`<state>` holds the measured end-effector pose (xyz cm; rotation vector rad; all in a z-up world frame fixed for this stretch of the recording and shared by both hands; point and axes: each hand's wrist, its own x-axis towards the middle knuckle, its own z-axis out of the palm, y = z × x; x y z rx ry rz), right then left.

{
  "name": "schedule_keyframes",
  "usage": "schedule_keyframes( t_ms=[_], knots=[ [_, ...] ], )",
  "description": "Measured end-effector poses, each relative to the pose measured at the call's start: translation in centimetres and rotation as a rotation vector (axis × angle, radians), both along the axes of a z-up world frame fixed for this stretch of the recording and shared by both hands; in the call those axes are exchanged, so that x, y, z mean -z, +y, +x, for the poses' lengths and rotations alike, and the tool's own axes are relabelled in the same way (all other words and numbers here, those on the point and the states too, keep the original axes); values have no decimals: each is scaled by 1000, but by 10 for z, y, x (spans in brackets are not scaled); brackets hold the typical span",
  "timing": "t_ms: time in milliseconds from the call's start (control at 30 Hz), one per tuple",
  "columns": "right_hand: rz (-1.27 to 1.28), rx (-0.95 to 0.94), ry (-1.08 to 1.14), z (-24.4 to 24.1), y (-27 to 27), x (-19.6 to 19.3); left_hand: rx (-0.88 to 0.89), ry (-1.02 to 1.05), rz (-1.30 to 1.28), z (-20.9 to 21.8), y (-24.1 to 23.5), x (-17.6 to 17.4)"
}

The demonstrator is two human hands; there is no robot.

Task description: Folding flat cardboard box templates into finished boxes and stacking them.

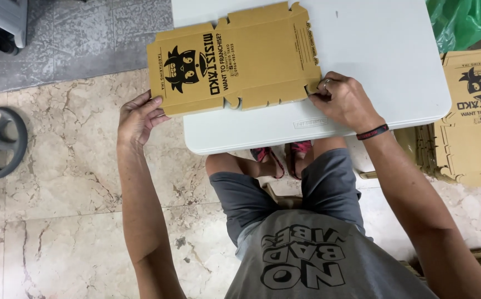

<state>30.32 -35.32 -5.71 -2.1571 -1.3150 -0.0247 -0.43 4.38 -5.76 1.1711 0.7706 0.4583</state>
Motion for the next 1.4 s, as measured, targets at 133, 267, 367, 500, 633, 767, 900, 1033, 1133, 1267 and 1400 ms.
schedule_keyframes(
  t_ms=[133,267,367,500,633,767,900,1033,1133,1267,1400],
  knots=[
    [72,-87,-15,8,0,6,-8,-2,-10,0,-1,-2],
    [90,-95,-56,8,5,9,-51,-8,-16,3,1,4],
    [98,-92,-56,11,7,26,-87,-28,8,8,1,11],
    [111,-80,-57,15,16,46,-88,-24,24,17,9,18],
    [134,-54,-67,21,21,75,-70,-28,26,25,19,30],
    [146,-29,-65,25,28,87,-84,-42,11,29,25,35],
    [131,9,-49,21,30,87,-74,-17,10,32,30,40],
    [112,52,-53,19,32,86,-73,30,22,33,28,36],
    [129,88,-18,14,29,85,-48,53,40,29,34,46],
    [110,192,2,-9,10,71,5,44,76,6,-7,5],
    [360,130,-22,-63,-32,57,-335,-214,530,-20,-26,36]
  ],
)
